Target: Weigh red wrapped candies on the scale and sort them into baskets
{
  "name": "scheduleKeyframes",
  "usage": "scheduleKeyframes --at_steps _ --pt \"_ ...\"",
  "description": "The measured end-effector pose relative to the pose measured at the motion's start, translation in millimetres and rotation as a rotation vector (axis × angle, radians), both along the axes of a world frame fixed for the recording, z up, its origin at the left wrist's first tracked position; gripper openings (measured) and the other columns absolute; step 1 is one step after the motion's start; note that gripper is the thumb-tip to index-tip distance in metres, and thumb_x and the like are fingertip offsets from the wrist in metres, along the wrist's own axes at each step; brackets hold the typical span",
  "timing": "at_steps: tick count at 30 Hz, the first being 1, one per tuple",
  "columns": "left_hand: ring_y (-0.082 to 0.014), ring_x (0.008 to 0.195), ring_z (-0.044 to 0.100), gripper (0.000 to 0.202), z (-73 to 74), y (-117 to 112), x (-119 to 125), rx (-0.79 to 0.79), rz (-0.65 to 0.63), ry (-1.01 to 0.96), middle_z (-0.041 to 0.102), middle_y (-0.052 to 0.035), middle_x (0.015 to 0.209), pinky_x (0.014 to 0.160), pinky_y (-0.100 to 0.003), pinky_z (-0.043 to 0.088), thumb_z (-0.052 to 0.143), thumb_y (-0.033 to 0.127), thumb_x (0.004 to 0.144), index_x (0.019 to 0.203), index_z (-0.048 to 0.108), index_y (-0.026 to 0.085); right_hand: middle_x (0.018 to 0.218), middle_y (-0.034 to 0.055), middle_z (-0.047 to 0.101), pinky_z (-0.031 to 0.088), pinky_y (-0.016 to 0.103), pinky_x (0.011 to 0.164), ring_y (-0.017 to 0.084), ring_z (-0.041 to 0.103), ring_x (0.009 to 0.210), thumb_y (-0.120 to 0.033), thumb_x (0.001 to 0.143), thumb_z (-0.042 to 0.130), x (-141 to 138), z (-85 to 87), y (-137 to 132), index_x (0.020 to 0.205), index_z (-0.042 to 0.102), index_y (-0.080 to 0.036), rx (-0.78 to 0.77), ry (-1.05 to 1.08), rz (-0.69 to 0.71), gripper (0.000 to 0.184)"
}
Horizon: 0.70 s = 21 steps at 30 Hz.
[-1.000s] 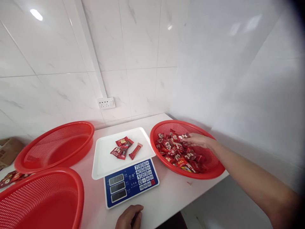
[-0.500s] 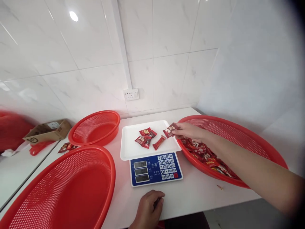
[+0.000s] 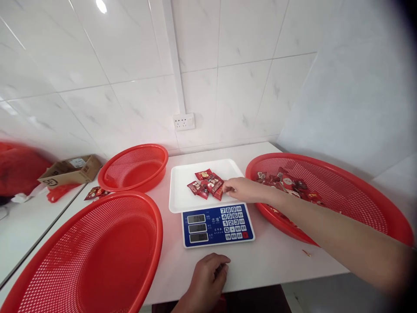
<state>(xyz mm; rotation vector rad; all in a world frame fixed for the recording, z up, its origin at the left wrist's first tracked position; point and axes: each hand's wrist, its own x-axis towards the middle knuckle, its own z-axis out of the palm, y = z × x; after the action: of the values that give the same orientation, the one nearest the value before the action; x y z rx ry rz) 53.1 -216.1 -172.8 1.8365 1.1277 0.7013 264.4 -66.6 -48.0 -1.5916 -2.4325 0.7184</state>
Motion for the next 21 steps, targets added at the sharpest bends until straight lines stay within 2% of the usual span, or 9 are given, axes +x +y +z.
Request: scheduleKeyframes --at_steps 4,7,10,14,17,21 --pt "-0.0171 0.080 0.063 0.025 0.1 0 0 -0.016 0.011 -0.002 0.068 -0.0063 0.091 0.072 -0.026 0.051 0.047 0.024 0.086 0.100 0.067 0.020 0.096 0.0038 0.067 0.044 0.029 0.073 0.020 0.060 0.086 -0.015 0.079 0.049 -9 -9.3 7 0.087 0.064 -0.021 0.065 -0.022 -0.013 0.018" --pt "-0.0169 0.080 0.063 0.025 2.0 0 0 -0.017 0.012 0.001 0.068 -0.0063 0.092 0.074 -0.026 0.050 0.047 0.023 0.086 0.100 0.068 0.020 0.098 0.0055 0.066 0.043 0.030 0.072 0.022 0.060 0.088 -0.016 0.081 0.047 -11 -2.2 4 0.088 0.063 -0.021 0.086 -0.098 -0.021 0.018" --pt "-0.0170 0.080 0.063 0.025 4.9 -1 0 -0.010 0.010 0.011 0.068 -0.0061 0.091 0.074 -0.026 0.050 0.047 0.022 0.086 0.100 0.068 0.019 0.097 0.0052 0.066 0.043 0.032 0.073 0.023 0.060 0.088 -0.021 0.083 0.046 -4 12.5 -13 0.090 0.062 -0.022 0.106 -0.089 -0.051 0.018" --pt "-0.0171 0.082 0.063 0.025 7.8 -1 0 0.000 -0.002 0.008 0.069 -0.0056 0.092 0.074 -0.026 0.049 0.048 0.020 0.085 0.100 0.068 0.019 0.098 0.0042 0.067 0.045 0.034 0.074 0.024 0.060 0.090 -0.035 0.084 0.046 23 24.5 -49 0.092 0.062 -0.026 0.137 0.054 -0.165 0.019" --pt "-0.0167 0.083 0.063 0.025 8.3 0 -1 0.000 -0.011 0.004 0.069 -0.0050 0.093 0.075 -0.026 0.049 0.048 0.019 0.085 0.100 0.068 0.020 0.099 0.0053 0.067 0.047 0.038 0.078 0.026 0.060 0.090 -0.041 0.081 0.050 49 18.0 -79 0.093 0.063 -0.031 0.114 0.142 -0.311 0.020" --pt "-0.0162 0.079 0.063 0.025 7.5 1 -1 0.011 -0.023 0.018 0.069 -0.0048 0.090 0.072 -0.025 0.049 0.048 0.019 0.085 0.101 0.068 0.019 0.116 0.0030 0.062 0.049 0.045 0.083 0.031 0.058 0.101 -0.047 0.080 0.050 74 -7.9 -111 0.104 0.060 -0.039 0.091 0.134 -0.495 0.028"
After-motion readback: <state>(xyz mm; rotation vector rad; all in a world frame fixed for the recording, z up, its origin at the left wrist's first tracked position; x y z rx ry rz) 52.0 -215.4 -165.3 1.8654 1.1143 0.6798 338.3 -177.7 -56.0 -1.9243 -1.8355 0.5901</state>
